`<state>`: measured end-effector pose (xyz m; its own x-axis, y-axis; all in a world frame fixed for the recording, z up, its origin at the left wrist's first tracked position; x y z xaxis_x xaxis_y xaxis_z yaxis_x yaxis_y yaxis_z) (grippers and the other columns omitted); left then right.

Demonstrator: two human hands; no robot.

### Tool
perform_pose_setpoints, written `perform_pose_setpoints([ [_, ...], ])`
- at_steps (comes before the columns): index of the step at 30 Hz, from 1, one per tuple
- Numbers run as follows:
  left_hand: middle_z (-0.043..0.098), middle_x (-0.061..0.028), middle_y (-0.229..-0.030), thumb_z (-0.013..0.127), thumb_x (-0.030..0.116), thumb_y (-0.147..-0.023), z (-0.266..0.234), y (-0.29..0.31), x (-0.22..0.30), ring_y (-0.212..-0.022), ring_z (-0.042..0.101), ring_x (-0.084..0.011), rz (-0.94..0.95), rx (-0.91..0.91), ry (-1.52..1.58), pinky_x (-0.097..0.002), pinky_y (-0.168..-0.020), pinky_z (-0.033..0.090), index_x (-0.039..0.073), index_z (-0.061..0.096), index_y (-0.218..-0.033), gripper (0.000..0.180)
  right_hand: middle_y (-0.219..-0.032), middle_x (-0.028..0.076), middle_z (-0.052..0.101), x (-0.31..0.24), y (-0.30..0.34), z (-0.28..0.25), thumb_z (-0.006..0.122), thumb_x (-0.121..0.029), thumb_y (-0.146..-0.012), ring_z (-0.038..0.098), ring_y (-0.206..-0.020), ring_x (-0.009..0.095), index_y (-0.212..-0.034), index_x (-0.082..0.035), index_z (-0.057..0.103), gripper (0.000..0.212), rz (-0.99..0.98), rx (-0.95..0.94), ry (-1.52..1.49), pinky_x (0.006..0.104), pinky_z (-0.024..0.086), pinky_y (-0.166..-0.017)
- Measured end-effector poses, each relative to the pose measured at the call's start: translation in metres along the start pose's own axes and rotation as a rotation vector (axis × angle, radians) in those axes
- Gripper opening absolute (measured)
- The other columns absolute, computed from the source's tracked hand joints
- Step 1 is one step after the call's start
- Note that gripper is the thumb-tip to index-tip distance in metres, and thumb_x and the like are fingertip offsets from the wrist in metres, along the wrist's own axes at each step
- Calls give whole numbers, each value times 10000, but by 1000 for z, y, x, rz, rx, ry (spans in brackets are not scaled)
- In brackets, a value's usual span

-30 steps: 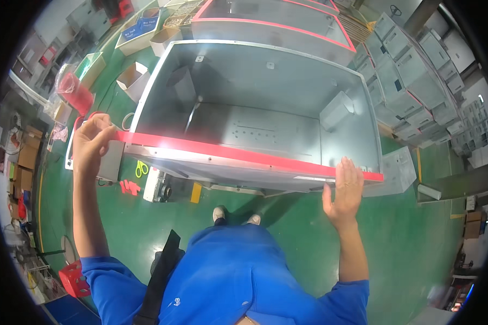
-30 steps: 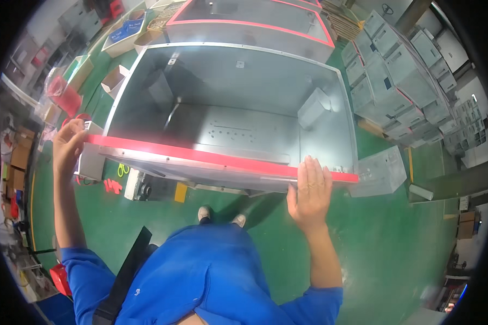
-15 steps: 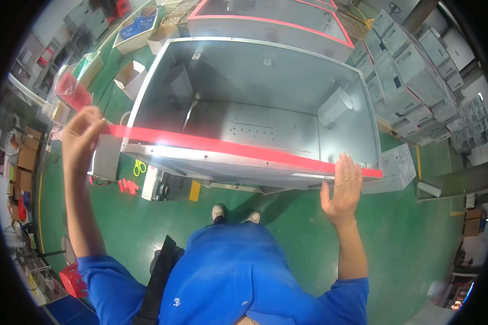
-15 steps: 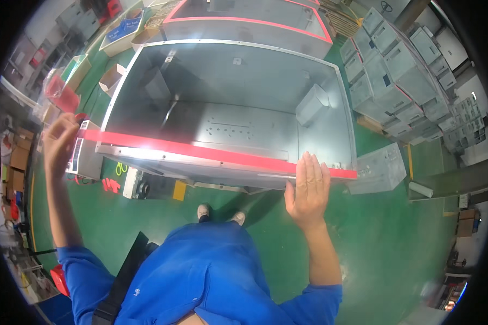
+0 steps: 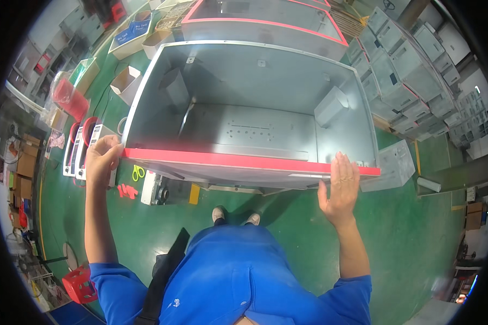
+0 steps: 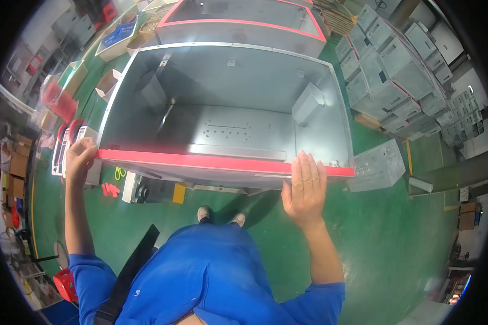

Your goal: Apply red adhesive protective strips to the edges of metal cabinet frames on an assembly line.

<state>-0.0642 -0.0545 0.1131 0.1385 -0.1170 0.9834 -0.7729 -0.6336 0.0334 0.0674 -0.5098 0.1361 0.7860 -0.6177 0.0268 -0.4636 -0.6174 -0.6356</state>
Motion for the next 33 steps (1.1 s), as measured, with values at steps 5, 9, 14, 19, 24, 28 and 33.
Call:
perform_pose_setpoints([
  [5, 526, 37, -786, 635, 26, -703, 2, -1, -1, -554, 440, -24, -4, -17, 22, -163, -424, 289, 75, 534, -701, 112, -1208, 229, 473, -1, -2, -1, 617, -33, -666, 458, -1138, 347, -1166, 70, 451, 537, 6, -6, -5, 481, 328, -954],
  [9, 526, 38, -778, 636, 27, -701, 1, 0, -1, -556, 442, -25, -10, -12, 6, -162, -426, 292, 72, 536, -705, 109, -1214, 229, 468, -1, -1, -1, 624, -38, -664, 448, -1148, 347, -1170, 70, 448, 547, 8, -9, -11, 481, 325, -957],
  [14, 528, 31, -764, 635, 26, -697, 3, 1, 1, -533, 429, -26, -6, -7, 0, -164, -425, 287, 68, 538, -709, 107, -1230, 231, 454, 0, -2, -3, 631, -40, -661, 432, -1165, 348, -1185, 71, 433, 571, 28, -16, -50, 484, 312, -968],
  [19, 530, 24, -748, 634, 27, -695, 5, 3, 4, -518, 415, -27, -14, -13, -18, -167, -428, 273, 61, 541, -714, 102, -1238, 232, 445, -8, -8, -7, 627, -34, -661, 420, -1175, 353, -1193, 70, 424, 579, 33, 2, -87, 488, 296, -981],
  [24, 528, 25, -730, 639, 34, -689, 4, 3, 4, -505, 406, -27, 2, 3, 24, -168, -431, 269, 62, 552, -716, 95, -1234, 230, 448, -26, -18, 0, 619, -55, -671, 415, -1177, 350, -1188, 72, 430, 564, 13, -51, -97, 492, 290, -986],
  [28, 525, 33, -710, 640, 40, -684, 5, 4, 6, -507, 404, -24, -30, 18, -1, -168, -433, 271, 65, 552, -703, 94, -1231, 225, 452, -34, -22, 6, 615, -73, -681, 415, -1176, 346, -1182, 72, 437, 552, 0, -69, -110, 495, 286, -988],
  [33, 514, 41, -672, 640, 57, -682, 8, 5, 9, -503, 396, -20, -28, 12, -37, -165, -435, 267, 65, 548, -698, 93, -1231, 222, 453, -38, -24, 7, 610, -69, -684, 412, -1180, 342, -1184, 73, 439, 547, -6, -77, -113, 496, 278, -993],
])
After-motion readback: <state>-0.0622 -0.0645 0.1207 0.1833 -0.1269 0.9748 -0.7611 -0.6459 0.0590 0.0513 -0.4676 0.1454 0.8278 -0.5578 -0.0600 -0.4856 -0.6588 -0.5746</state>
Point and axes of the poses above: each hand's wrist, its own y-axis away from the middle knuckle, its own z-axis out of the palm, x = y × z, the point moved 9 cm from there along -y, towards the middle knuckle
